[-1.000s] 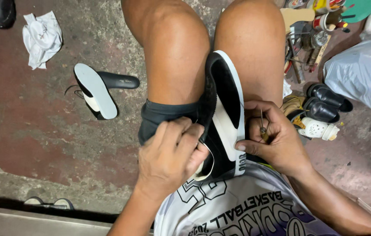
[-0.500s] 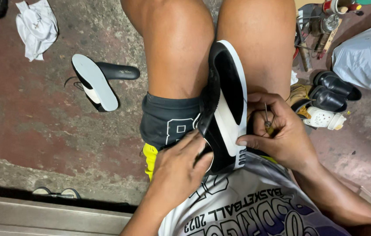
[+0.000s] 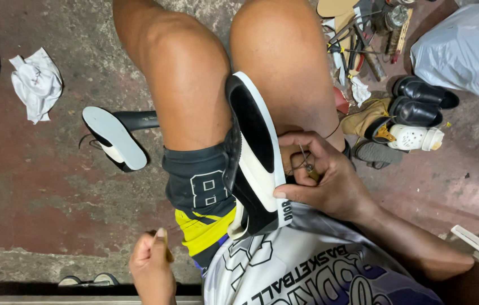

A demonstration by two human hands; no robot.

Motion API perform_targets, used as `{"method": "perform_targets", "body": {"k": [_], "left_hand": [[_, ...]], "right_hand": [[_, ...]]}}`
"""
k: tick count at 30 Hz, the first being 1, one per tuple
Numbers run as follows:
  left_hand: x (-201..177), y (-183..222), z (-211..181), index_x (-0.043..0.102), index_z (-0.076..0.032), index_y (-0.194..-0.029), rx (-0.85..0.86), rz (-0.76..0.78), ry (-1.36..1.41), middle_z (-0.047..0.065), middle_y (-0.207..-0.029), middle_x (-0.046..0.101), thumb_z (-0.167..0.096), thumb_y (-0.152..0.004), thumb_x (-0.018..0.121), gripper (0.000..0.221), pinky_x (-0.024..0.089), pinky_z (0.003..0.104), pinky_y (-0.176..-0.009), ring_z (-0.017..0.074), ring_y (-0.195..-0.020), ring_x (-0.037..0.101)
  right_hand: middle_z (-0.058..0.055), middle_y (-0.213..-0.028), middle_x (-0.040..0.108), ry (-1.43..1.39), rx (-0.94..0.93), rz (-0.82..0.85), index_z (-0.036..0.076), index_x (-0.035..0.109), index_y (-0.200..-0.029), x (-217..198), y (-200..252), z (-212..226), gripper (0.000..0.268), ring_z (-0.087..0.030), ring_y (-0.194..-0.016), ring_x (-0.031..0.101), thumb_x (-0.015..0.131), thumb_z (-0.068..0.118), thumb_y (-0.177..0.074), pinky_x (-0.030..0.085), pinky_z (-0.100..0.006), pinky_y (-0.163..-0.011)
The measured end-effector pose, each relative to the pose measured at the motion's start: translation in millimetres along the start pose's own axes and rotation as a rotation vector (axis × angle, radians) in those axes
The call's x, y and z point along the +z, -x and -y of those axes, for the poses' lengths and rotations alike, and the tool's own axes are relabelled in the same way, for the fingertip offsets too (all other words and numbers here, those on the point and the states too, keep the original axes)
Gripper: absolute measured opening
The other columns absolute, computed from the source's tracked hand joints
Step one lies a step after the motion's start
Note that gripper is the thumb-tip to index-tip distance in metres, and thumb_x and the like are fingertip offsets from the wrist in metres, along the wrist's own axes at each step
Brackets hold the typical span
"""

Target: The person is repairing a shoe by hand, using a needle and thread to stitch a sole onto the upper part of the shoe.

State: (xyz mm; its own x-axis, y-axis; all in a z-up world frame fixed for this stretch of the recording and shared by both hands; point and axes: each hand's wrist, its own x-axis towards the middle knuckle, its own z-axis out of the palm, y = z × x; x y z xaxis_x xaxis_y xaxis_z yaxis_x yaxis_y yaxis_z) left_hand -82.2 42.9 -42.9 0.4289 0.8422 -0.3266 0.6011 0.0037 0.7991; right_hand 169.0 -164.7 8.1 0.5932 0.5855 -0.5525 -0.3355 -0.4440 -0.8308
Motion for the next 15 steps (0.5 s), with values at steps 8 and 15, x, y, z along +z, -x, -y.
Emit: {"method": "perform_targets", "body": {"k": [8,15], "left_hand": [[49.1,9.4,-77.8,0.058,-0.001,-0.136,0.284,0.465,-0.167,0.010,-0.099,0.067,-0.015,-0.091,0.071,0.049,0.052,0.033,-0.074,0.0217,-0.081,0.062],[61.5,11.7,-77.8,0.051,-0.002,-0.069,0.312,0.397,-0.154,0.003,-0.069,0.048,-0.007,-0.089,0.075,0.031,0.037,0.026,-0.063,0.0121,-0.066,0.046]], "right_hand": [[0.004,-0.066,0.046,0.444,0.427,0.087,0.020,0.027,-0.158,-8.7,2.5,44.4,0.100,-0.007,-0.057,0.043,0.084,0.024,-0.076,0.042,-0.024,-0.057],[-0.007,-0.119,0.066,0.993,0.269,0.403,0.023,0.016,-0.162,-59.1,14.4,45.0,0.105,-0.022,-0.084,0.071,0.072,0.061,-0.082,0.059,-0.039,-0.079]]}}
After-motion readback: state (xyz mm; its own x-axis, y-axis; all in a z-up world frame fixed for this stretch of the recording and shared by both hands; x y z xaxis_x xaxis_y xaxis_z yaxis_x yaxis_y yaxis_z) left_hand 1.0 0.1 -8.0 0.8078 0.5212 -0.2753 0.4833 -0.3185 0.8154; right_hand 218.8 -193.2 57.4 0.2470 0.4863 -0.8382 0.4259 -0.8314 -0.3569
